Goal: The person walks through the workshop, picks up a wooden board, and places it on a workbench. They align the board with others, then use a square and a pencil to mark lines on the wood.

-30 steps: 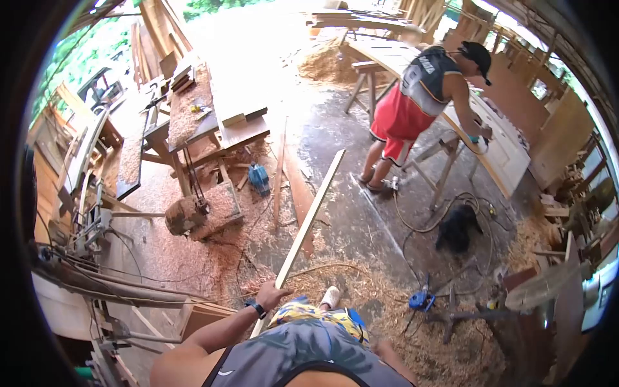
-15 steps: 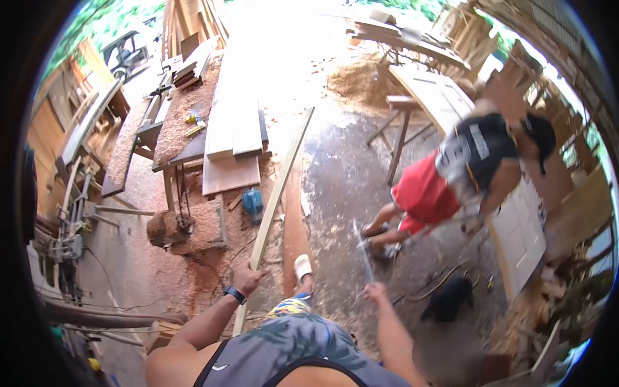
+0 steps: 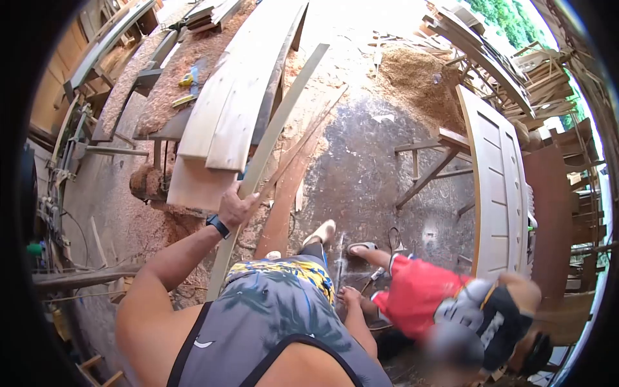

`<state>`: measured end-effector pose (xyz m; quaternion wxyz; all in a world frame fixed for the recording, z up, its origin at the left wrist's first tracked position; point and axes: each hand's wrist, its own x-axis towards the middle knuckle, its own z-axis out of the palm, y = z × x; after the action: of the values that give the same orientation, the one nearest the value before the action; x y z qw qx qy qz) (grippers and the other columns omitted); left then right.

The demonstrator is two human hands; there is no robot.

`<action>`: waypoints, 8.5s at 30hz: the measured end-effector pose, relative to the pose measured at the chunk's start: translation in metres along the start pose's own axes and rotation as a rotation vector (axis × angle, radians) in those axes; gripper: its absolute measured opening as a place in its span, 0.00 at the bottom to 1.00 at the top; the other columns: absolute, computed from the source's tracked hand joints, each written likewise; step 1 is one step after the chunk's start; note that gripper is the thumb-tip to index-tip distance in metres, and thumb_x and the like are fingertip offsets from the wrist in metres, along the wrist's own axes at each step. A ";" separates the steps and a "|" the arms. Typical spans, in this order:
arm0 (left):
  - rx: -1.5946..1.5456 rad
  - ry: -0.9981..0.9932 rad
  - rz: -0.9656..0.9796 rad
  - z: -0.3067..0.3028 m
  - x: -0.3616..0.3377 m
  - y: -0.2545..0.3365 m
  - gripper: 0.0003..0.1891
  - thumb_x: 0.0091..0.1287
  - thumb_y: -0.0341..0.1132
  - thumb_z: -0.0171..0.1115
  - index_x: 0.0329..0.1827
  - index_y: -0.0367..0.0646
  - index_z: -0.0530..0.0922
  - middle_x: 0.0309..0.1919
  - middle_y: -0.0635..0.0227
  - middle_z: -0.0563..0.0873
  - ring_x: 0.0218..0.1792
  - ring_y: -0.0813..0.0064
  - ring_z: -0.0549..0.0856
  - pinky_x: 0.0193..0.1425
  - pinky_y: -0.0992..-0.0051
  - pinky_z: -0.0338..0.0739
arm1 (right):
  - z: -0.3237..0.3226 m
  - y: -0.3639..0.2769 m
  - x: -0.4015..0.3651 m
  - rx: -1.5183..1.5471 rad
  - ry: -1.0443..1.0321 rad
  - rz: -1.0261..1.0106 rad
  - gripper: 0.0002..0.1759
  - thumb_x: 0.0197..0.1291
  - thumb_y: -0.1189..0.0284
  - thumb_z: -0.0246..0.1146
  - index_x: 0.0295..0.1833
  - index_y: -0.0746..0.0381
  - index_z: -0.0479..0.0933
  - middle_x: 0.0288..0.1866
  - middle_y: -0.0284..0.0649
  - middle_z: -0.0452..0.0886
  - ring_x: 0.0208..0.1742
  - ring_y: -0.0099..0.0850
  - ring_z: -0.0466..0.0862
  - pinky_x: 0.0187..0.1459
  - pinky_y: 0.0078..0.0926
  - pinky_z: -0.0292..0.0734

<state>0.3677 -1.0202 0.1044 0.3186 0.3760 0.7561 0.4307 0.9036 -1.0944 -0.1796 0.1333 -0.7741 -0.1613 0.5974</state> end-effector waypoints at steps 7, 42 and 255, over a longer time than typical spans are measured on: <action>0.047 0.263 0.020 0.073 0.150 0.039 0.24 0.60 0.34 0.72 0.58 0.34 0.78 0.48 0.55 0.88 0.50 0.67 0.87 0.57 0.68 0.80 | -0.007 -0.220 0.111 -0.784 -0.282 -0.287 0.10 0.67 0.69 0.62 0.45 0.64 0.84 0.27 0.39 0.82 0.24 0.36 0.82 0.23 0.38 0.75; 0.564 0.794 0.147 -0.049 0.799 0.135 0.32 0.59 0.29 0.70 0.68 0.33 0.70 0.61 0.45 0.76 0.62 0.45 0.76 0.68 0.57 0.71 | 0.289 -1.024 0.295 -0.792 -0.442 -0.335 0.19 0.71 0.73 0.59 0.65 0.62 0.72 0.45 0.47 0.87 0.48 0.42 0.86 0.43 0.42 0.86; -0.109 1.937 -0.492 -0.149 0.888 0.103 0.21 0.72 0.46 0.67 0.54 0.35 0.82 0.49 0.64 0.88 0.48 0.73 0.84 0.58 0.71 0.76 | 1.151 -1.455 -0.026 -0.721 -1.547 -1.151 0.41 0.60 0.64 0.74 0.71 0.74 0.67 0.59 0.49 0.80 0.62 0.34 0.79 0.66 0.29 0.71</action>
<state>-0.1787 -0.2975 0.1200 -0.3379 -0.3189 0.7257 0.5075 -0.3485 0.2384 0.1360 0.0186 0.0229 -0.7192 0.6942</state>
